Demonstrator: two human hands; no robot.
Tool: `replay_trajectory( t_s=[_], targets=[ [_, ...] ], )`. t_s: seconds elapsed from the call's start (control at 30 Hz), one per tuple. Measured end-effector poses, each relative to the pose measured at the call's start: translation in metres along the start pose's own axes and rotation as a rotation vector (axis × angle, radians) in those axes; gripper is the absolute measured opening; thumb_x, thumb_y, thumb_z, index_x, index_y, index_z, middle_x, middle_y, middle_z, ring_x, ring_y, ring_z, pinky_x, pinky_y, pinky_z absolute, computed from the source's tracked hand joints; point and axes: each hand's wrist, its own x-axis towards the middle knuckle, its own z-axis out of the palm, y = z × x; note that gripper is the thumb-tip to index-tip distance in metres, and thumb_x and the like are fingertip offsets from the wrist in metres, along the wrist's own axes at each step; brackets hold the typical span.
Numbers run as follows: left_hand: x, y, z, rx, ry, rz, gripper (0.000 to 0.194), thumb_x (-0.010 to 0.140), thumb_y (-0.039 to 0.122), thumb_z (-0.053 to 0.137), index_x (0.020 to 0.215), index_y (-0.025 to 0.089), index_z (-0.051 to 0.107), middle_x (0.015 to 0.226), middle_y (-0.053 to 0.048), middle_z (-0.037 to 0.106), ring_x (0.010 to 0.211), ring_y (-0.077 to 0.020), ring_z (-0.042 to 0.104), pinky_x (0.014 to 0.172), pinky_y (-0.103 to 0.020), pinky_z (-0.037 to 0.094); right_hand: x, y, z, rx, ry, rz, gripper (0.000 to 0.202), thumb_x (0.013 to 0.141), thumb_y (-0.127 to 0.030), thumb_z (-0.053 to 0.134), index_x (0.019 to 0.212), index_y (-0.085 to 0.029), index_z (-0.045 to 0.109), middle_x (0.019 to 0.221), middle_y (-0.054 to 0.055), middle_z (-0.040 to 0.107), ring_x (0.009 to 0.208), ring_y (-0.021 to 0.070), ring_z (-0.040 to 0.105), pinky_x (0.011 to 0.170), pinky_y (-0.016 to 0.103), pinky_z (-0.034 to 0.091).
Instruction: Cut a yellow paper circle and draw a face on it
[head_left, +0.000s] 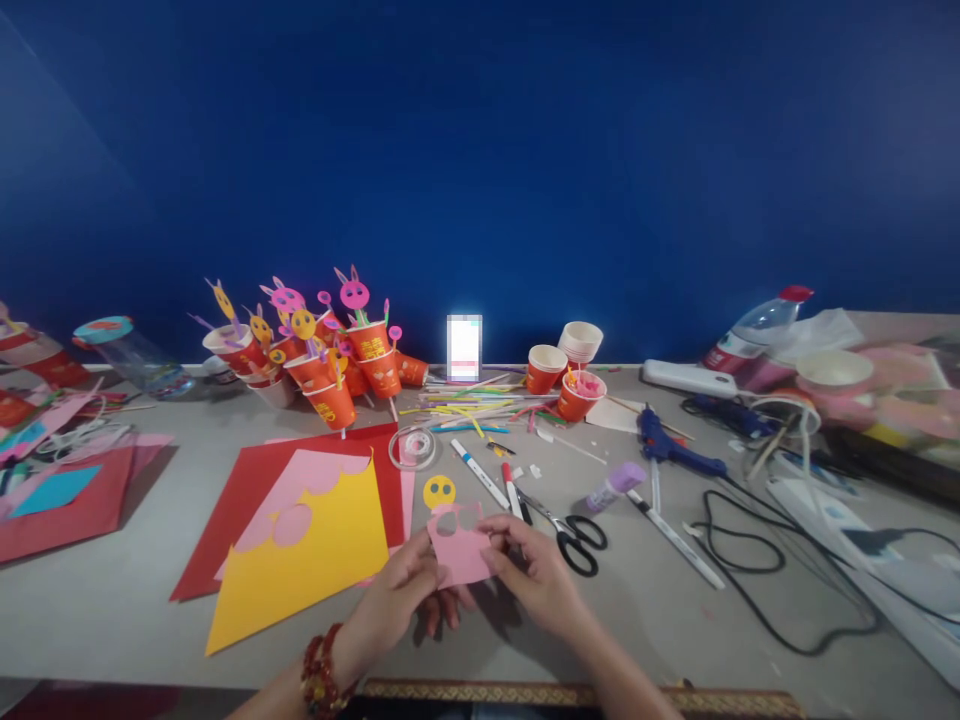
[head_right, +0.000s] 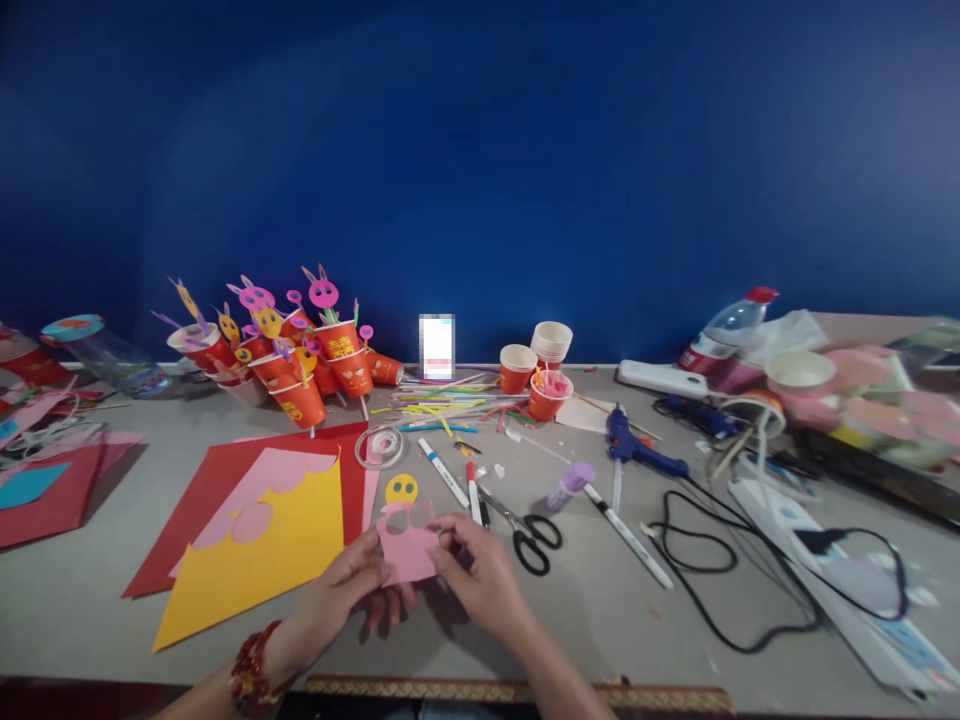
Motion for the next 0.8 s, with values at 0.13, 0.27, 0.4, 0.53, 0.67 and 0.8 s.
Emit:
replay_trajectory(
  t_s=[0.13, 0.27, 0.4, 0.53, 0.67, 0.8],
  targets=[
    [-0.011, -0.008, -0.009, 0.428, 0.268, 0.232, 0.037, 0.095, 0.038, 0.052, 0.128, 0.022, 0.047, 0.090, -0.007, 0.070, 0.071, -0.0188, 0.067, 0.064, -0.030, 0.055, -0.007, -0.001, -0.009, -0.197, -0.001, -0.059, 0.024, 0.094, -0.030, 0.056, 0.112, -0.021, 0.068, 0.082, 0.003, 0.069, 0.079, 0.0205, 0.064, 0.072, 0.029, 0.048],
    [-0.023, -0.010, -0.010, 0.999, 0.331, 0.588, 0.033, 0.094, 0.023, 0.050, 0.127, 0.025, 0.056, 0.123, -0.012, 0.063, 0.115, -0.0287, 0.059, 0.103, -0.045, 0.046, -0.016, -0.001, -0.013, -0.445, -0.049, -0.179, 0.026, 0.091, -0.017, 0.054, 0.112, -0.022, 0.067, 0.087, 0.005, 0.070, 0.085, 0.0234, 0.063, 0.080, 0.035, 0.046],
    [-0.026, -0.009, 0.004, 1.346, -0.042, 0.605, 0.045, 0.093, 0.021, 0.052, 0.139, 0.023, 0.051, 0.142, -0.010, 0.055, 0.131, -0.0287, 0.049, 0.113, -0.048, 0.039, -0.019, -0.002, -0.010, -0.660, -0.063, -0.259, 0.033, 0.086, -0.007, 0.052, 0.111, -0.022, 0.066, 0.086, 0.006, 0.069, 0.082, 0.0236, 0.058, 0.082, 0.039, 0.042],
    [-0.021, -0.013, 0.009, 1.528, -0.074, 0.543, 0.064, 0.089, 0.031, 0.064, 0.147, 0.017, 0.040, 0.149, -0.010, 0.049, 0.134, -0.0282, 0.046, 0.114, -0.049, 0.039, -0.022, -0.005, -0.010, -0.806, -0.032, -0.279, 0.020, 0.084, -0.008, 0.060, 0.097, -0.022, 0.067, 0.090, 0.005, 0.068, 0.089, 0.0243, 0.055, 0.089, 0.041, 0.040],
    [-0.021, -0.015, 0.003, 1.577, -0.102, 0.549, 0.067, 0.090, 0.037, 0.065, 0.149, 0.019, 0.038, 0.151, -0.007, 0.047, 0.136, -0.0268, 0.043, 0.116, -0.047, 0.035, -0.027, -0.003, -0.012, -0.828, -0.037, -0.361, 0.025, 0.083, -0.007, 0.063, 0.102, -0.023, 0.066, 0.111, 0.004, 0.069, 0.104, 0.0244, 0.055, 0.100, 0.041, 0.036],
    [-0.027, -0.014, -0.005, 1.597, -0.090, 0.569, 0.064, 0.092, 0.037, 0.063, 0.150, 0.024, 0.037, 0.153, -0.005, 0.045, 0.137, -0.0261, 0.043, 0.116, -0.048, 0.034, -0.032, 0.005, -0.013, -0.827, -0.039, -0.414, 0.028, 0.086, -0.007, 0.061, 0.108, -0.024, 0.065, 0.111, 0.002, 0.072, 0.105, 0.0227, 0.057, 0.107, 0.043, 0.032]
  ],
)
